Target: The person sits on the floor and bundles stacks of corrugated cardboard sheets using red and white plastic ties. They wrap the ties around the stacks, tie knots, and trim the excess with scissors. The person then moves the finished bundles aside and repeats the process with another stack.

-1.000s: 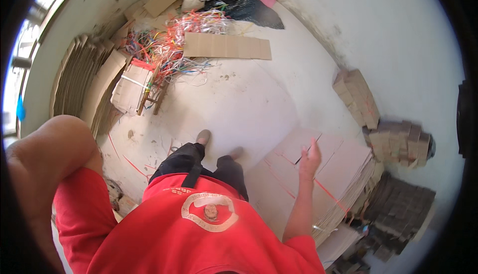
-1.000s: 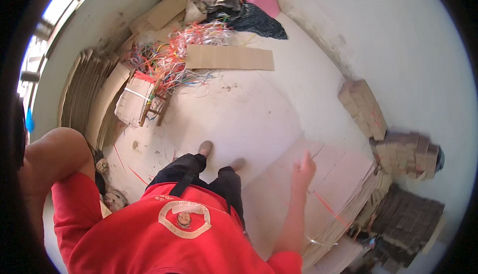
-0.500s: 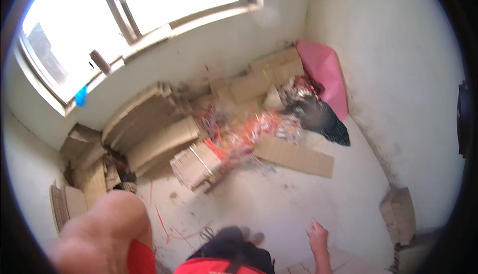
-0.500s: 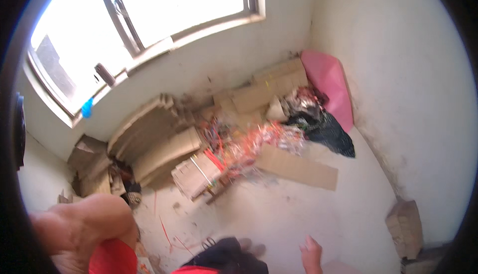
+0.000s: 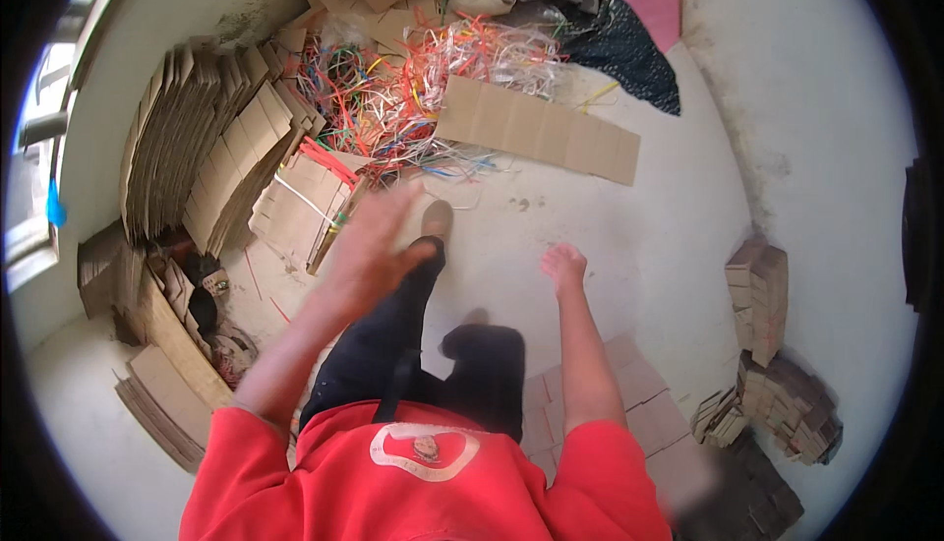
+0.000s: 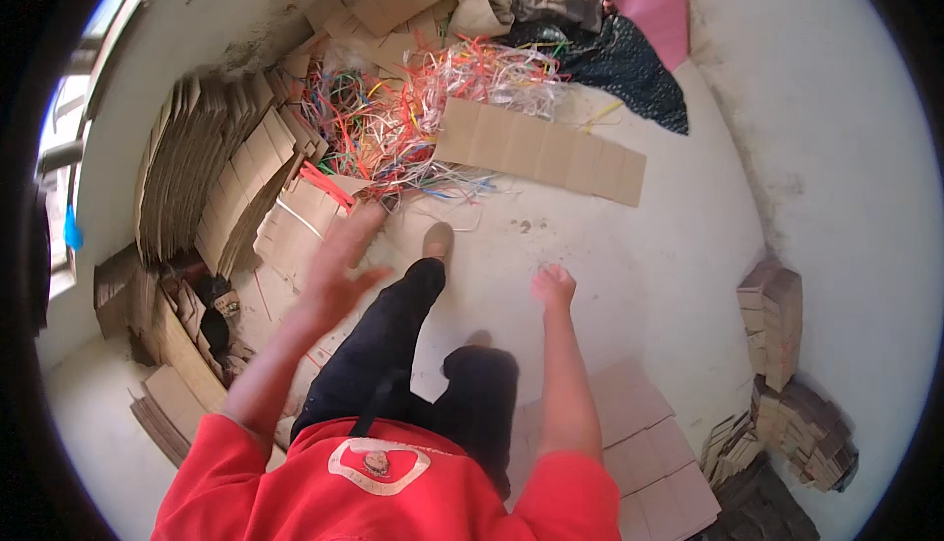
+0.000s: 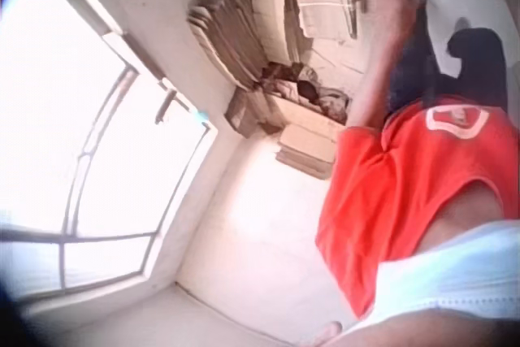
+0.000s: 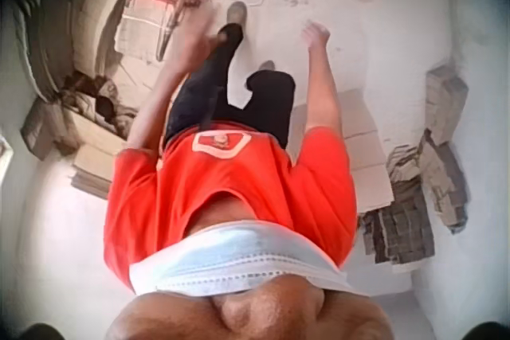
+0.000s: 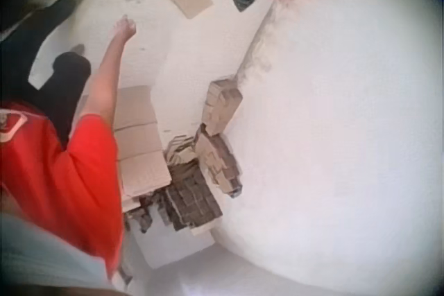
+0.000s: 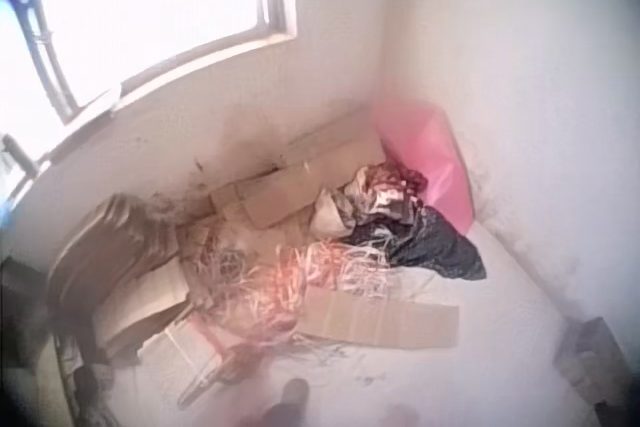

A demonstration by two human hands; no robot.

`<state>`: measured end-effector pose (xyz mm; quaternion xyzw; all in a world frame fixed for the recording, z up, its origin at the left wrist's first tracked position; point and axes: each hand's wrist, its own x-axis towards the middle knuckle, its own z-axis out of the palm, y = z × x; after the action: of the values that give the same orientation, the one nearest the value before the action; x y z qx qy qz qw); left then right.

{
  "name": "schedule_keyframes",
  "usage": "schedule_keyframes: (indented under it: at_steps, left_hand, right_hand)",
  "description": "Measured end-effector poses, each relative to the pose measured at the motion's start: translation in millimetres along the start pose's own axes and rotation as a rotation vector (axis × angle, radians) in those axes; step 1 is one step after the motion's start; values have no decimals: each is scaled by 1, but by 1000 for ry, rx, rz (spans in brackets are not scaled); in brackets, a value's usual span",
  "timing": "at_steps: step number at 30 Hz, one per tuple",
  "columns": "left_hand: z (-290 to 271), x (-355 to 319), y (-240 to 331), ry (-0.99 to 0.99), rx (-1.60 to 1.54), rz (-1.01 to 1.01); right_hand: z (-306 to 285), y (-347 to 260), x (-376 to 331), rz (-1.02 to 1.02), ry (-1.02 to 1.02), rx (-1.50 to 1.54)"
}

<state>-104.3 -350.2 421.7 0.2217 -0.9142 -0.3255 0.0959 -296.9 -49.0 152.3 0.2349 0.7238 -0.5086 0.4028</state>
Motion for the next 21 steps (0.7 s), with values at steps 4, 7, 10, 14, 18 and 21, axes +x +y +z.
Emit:
schedule_keyframes:
  at_steps: [4,7,10,14,18,21]
  left_hand:
    - [121,-71,-88,-615,204,-81]
    - [145,-126,-97,-837,158,-214]
    - [145,-108,-106,-838,175,-256]
    - [164,-81,-110,-811,102,-356]
    - [168,-65,-114,-808,43,-437]
    - [163,-65,-117,-762,26,-474]
  right_hand:
    - [79,-22,112,186,71,223]
    - [123,-18,160,194,69,346]
    - [166,6,244,374,111,409]
    - [193,21,332,399,217,531]
    - [217,23,380,403,268,587]
    - [226,21,388,416,252,676]
